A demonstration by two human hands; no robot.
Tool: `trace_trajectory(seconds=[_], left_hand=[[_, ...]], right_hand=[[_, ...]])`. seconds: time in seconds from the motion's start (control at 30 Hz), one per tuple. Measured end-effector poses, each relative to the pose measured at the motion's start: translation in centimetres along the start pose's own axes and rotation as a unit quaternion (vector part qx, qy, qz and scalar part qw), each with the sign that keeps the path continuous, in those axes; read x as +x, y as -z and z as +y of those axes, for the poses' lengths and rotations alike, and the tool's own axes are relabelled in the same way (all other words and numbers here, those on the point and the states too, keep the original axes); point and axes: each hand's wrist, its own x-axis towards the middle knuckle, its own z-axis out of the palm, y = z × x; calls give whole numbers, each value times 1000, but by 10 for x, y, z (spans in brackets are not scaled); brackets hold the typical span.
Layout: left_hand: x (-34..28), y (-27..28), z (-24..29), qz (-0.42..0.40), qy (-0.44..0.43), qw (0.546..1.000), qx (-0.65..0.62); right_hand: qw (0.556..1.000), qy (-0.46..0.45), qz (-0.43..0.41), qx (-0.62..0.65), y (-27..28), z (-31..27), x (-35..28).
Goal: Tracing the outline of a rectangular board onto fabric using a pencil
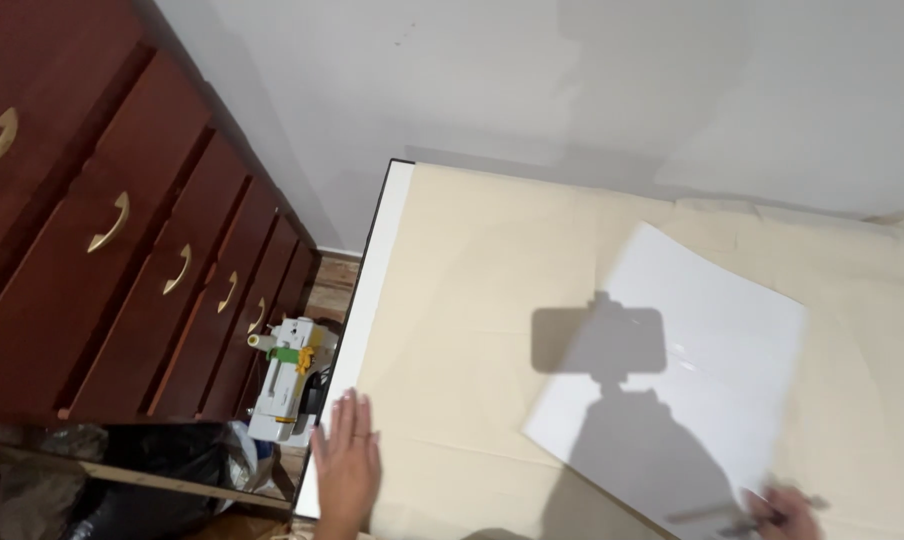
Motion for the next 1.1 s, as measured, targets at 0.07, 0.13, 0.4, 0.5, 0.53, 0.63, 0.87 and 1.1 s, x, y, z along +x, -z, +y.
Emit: trace_trajectory(seconds=[0.07, 0.13, 0.4, 0.5, 0.53, 0.63, 0.87, 1.1], left_hand=[[16, 34, 27, -43, -2, 990, -137], [26, 31, 49, -37, -49, 986, -158], [28, -21, 74, 23, -123, 984, -130], [28, -26, 62, 86, -134, 986, -52], [26, -27, 59, 113, -141, 983, -23], [22, -26, 53, 146, -137, 979, 36], [15, -32, 33, 175, -98, 978, 63], [27, -27, 19, 155, -110, 979, 71]], right_hand=[[1000, 6, -11, -1, -37, -34, 61], [993, -51, -23, 101, -72, -114, 56], [980, -45, -194, -14, -122, -298, 83], [984, -18, -156, -85, -125, -309, 127], [992, 10, -125, 4, -118, -332, 141], [990, 94, -85, 55, -123, -368, 191], [961, 242, -121, 50, -180, -389, 250], [955, 292, -39, 38, -185, -398, 247]])
